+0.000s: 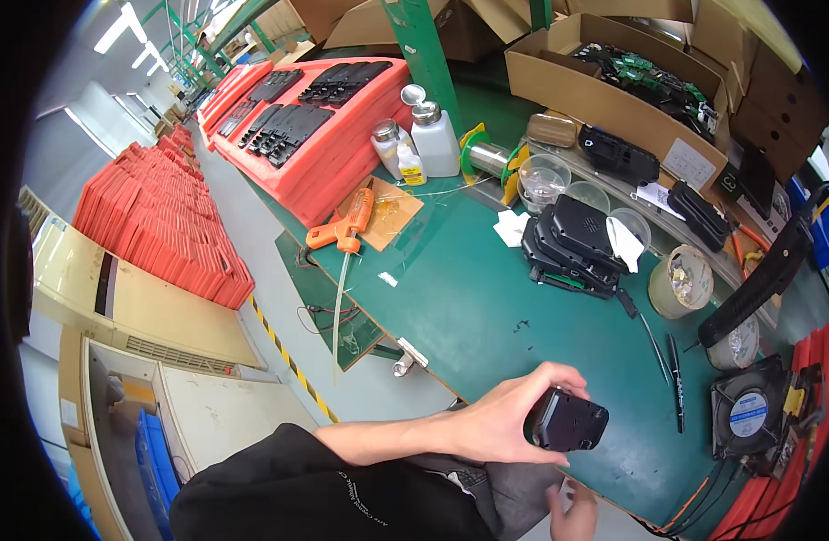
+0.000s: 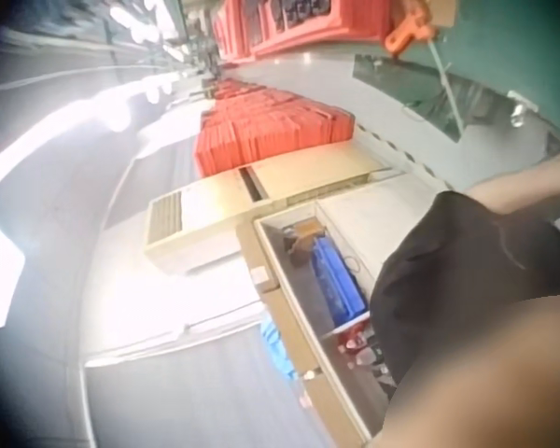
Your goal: Assembling and inspecting handheld electronic devices at a manufacturing workstation.
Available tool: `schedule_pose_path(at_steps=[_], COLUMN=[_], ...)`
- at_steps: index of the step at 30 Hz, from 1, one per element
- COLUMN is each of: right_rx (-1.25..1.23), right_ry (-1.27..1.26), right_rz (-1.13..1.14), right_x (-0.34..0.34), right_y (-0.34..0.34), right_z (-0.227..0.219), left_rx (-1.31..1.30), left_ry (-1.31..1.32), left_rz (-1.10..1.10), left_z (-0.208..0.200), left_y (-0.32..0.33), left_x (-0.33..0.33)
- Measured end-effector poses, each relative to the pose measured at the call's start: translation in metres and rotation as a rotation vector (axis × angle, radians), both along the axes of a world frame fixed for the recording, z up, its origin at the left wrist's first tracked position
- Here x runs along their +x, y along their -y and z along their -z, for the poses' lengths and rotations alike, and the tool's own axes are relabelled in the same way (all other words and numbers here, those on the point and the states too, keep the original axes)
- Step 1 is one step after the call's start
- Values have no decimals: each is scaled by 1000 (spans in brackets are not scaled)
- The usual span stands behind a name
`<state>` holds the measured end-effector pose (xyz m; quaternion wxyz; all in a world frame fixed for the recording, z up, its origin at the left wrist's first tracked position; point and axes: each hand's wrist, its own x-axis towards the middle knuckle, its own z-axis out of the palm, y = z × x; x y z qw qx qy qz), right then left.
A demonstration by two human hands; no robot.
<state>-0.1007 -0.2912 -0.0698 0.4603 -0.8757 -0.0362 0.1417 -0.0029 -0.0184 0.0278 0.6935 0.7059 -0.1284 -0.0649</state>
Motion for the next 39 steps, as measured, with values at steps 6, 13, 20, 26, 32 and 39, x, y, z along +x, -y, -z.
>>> schedule_pose_path(at_steps=[6,13,20,26,32,39], right_rx=[491,219,187,166,790,1157], right_ry=[233,767,747,996,815,530], right_rz=[-711,471,481,458,405,-146], right_x=[71,197,265,276,229,199], right_y=[22,-32,-56,-42,-72,-90], right_z=[-154,-171,-133,-110,-164,-162], left_rx=[276,440,412,501,529,566], left_ry=[307,567,599,632,588,610], left_rz=[14,-25,22,27,50,37], left_z=[10,26,32,30,19,20], left_y=[-6,-5,-4,0,-6,-1], left_x=[3,15,10,9,16,15])
